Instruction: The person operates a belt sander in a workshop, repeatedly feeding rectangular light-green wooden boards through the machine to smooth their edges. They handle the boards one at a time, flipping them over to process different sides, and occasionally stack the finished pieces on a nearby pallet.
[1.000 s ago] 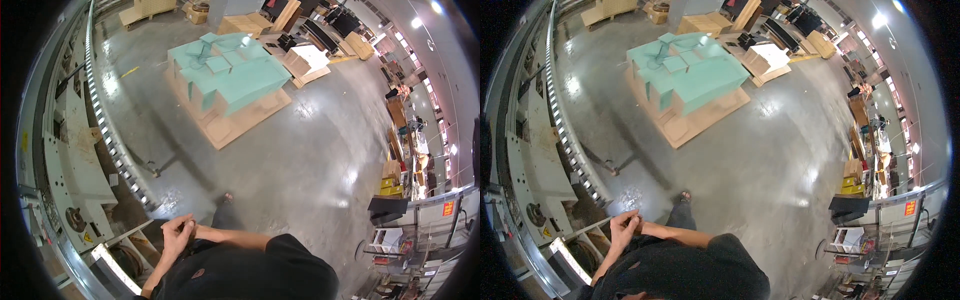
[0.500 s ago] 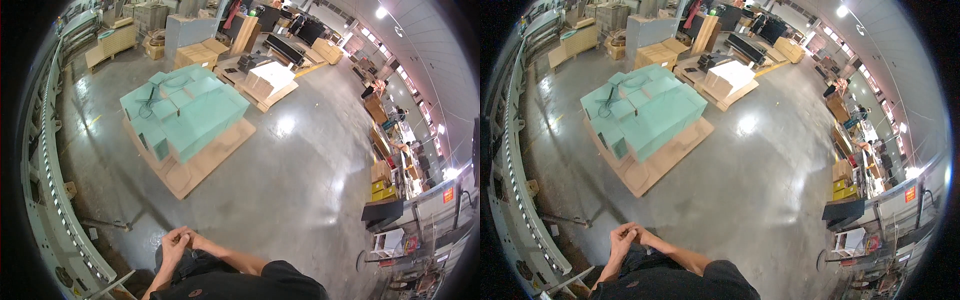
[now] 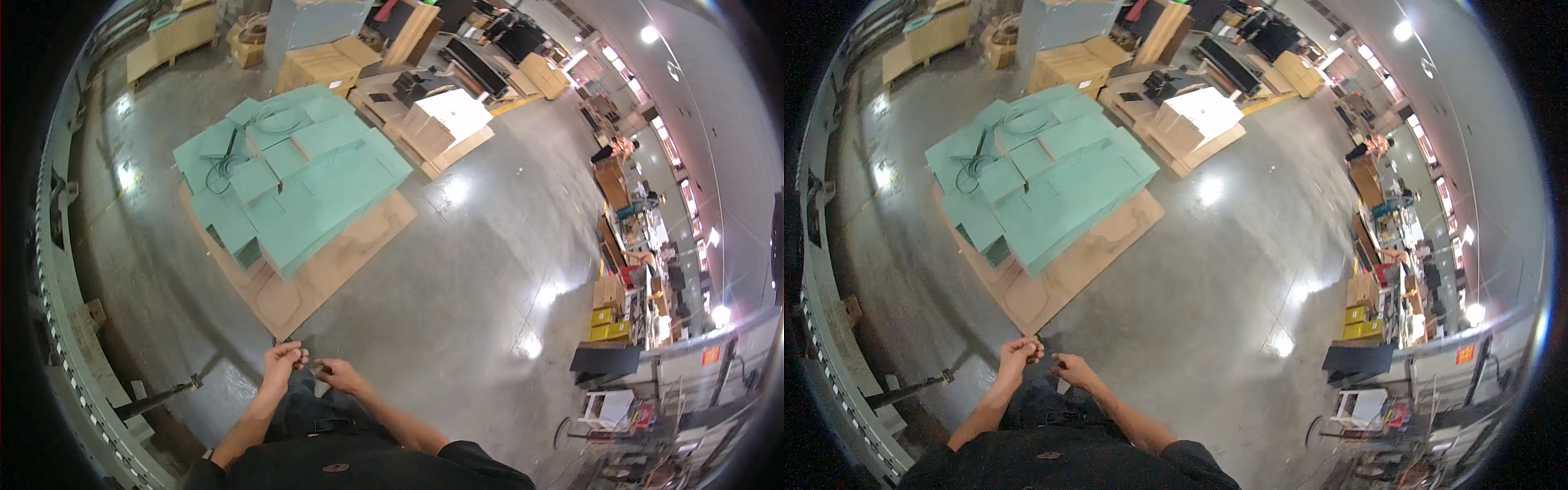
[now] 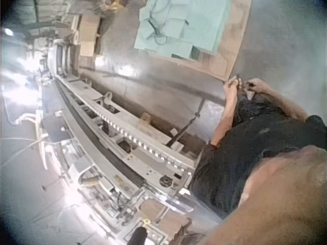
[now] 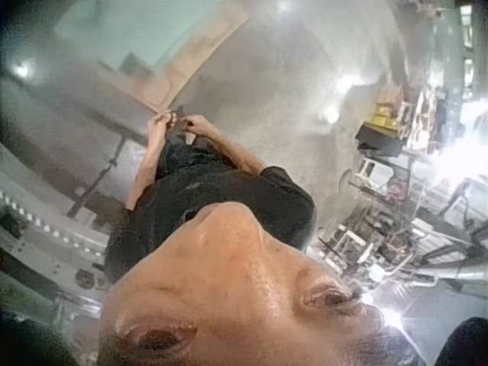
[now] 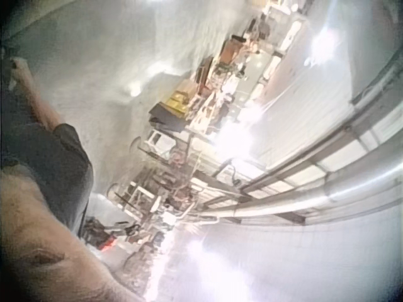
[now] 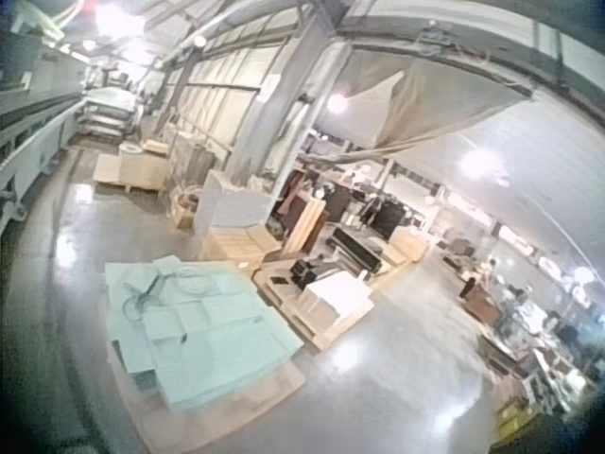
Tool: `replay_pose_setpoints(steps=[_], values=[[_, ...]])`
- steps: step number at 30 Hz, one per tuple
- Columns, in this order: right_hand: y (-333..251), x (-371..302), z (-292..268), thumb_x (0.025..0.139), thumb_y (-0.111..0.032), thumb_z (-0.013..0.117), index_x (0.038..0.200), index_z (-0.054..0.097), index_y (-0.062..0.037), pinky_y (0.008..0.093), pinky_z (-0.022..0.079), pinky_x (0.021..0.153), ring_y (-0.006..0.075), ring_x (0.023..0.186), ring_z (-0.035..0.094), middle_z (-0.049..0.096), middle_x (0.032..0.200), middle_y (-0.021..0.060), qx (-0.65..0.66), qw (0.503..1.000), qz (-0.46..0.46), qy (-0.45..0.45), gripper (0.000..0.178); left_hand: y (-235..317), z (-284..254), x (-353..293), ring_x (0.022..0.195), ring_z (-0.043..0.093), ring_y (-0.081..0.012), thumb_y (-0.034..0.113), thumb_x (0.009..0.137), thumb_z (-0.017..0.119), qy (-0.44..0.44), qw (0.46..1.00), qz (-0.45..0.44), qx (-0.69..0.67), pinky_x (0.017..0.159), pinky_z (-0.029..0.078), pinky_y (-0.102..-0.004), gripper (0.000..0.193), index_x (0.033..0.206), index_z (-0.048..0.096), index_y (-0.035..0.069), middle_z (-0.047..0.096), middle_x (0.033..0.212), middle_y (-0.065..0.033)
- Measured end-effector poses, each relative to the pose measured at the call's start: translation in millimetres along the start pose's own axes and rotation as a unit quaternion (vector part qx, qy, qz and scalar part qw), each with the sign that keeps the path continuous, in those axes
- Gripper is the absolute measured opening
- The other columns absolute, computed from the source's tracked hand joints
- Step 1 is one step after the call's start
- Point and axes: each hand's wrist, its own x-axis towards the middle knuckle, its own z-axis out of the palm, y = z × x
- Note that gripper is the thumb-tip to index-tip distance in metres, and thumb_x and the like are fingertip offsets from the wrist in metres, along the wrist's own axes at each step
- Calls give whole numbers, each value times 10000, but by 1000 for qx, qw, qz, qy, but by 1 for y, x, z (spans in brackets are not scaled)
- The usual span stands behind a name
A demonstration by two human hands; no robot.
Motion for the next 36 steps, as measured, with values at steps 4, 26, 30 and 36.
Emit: replay_pose_setpoints(steps=[4, 26, 30, 36], values=[[18, 40, -38, 923, -304, 701, 1283, 653, -44, 393, 545, 732, 229, 770, 670, 705, 861, 118, -22, 991, 134, -7, 448, -7, -23, 75, 707, 577, -139, 84, 940, 576, 30, 997, -6, 66, 619, 451, -298, 176, 936, 701, -40, 675, 837, -68], [332, 406, 28, 999, -124, 613, 1439, 487, 85, 311, 537, 825, 157, 946, 623, 658, 1172, 120, 284, 917, 244, -135, 503, -244, -156, 552, 1029, 641, -190, 7, 940, 478, 387, 920, 7, 51, 948, 496, -325, 403, 1313, 625, -29, 710, 1174, -128], [372, 485, 59, 1002, -133, 607, 1438, 489, 82, 311, 535, 830, 158, 951, 622, 658, 1174, 120, 346, 906, 212, -121, 500, -286, -159, 589, 1049, 670, -197, -11, 882, 465, 377, 917, 103, -74, 959, 508, -296, 445, 1285, 651, -47, 729, 1171, -167], [391, 535, 73, 1006, -147, 597, 1435, 493, 78, 312, 532, 838, 159, 959, 622, 659, 1175, 120, 403, 887, 209, -85, 495, -270, -137, 591, 933, 671, -138, 15, 898, 553, 389, 918, 68, -44, 841, 525, -283, 436, 1320, 662, 11, 753, 1137, -150]])
